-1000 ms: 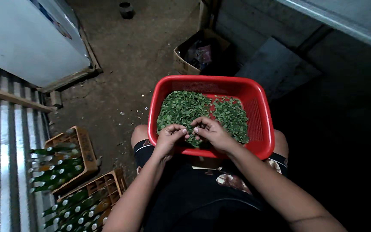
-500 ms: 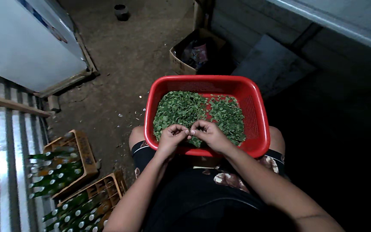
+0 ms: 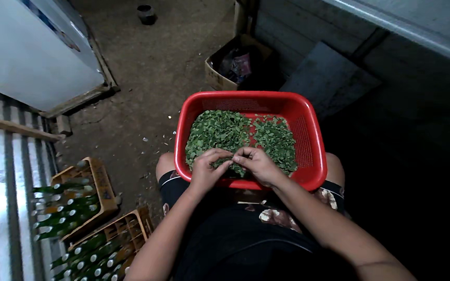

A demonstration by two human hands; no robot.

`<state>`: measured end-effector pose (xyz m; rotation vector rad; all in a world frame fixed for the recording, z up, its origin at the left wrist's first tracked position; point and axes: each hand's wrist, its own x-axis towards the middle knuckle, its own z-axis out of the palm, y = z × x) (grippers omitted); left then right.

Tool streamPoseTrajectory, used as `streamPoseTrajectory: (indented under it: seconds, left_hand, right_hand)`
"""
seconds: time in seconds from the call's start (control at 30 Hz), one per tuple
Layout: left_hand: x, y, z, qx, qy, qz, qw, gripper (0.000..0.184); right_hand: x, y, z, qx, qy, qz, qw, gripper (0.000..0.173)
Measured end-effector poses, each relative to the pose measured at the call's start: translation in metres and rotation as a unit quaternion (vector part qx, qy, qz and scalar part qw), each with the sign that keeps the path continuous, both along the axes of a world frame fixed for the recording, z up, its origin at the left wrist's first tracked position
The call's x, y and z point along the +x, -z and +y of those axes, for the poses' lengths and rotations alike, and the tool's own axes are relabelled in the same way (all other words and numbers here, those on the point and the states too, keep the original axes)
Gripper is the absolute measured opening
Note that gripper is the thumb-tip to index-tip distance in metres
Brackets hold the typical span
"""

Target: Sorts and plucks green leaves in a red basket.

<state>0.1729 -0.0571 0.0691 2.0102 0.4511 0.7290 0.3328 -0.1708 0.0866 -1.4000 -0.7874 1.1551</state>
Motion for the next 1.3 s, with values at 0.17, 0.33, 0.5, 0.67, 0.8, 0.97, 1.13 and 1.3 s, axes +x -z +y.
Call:
streamPoseTrajectory:
  seconds: [0.17, 0.33, 0.5, 0.67, 0.8, 0.97, 1.13, 1.3]
  left_hand:
    - [0.003, 0.003, -0.002, 0.049, -0.010, -0.004, 0.999, 0.011]
    - [-0.002, -0.005, 0.003, 0.131, -0.043, 0.027, 0.990, 0.016]
    - [-0.055, -0.034, 0.055, 0.154, -0.183, 0.129, 0.962, 0.025]
    - [-0.106, -0.045, 0.097, 0.166, -0.298, 0.340, 0.876, 0.044]
    - [-0.088, -0.029, 0.075, 0.159, -0.212, 0.234, 0.936, 0.034]
    - [-0.022, -0.009, 0.033, 0.204, -0.029, 0.111, 0.972, 0.016]
    - [0.011, -0.007, 0.029, 0.269, 0.055, 0.097, 0.957, 0.012]
    - [0.016, -0.008, 0.032, 0.336, 0.080, 0.096, 0.934, 0.013]
  right_hand:
    - [0.000, -0.001, 0.000, 0.007, -0.007, -0.038, 0.999, 0.009]
    - [-0.001, -0.007, 0.004, -0.041, 0.002, 0.078, 0.996, 0.025]
    - [0.005, -0.008, 0.003, -0.052, 0.034, 0.212, 0.975, 0.042]
    - [0.009, -0.003, 0.004, -0.036, 0.017, 0.233, 0.972, 0.047]
    - [0.007, -0.001, 0.004, -0.043, 0.002, 0.230, 0.972, 0.048]
    - [0.007, -0.003, 0.004, -0.045, -0.006, 0.214, 0.976, 0.047]
    - [0.010, -0.011, 0.001, -0.046, 0.007, 0.200, 0.979, 0.046]
    - [0.010, -0.007, 0.002, -0.044, 0.005, 0.212, 0.976, 0.045]
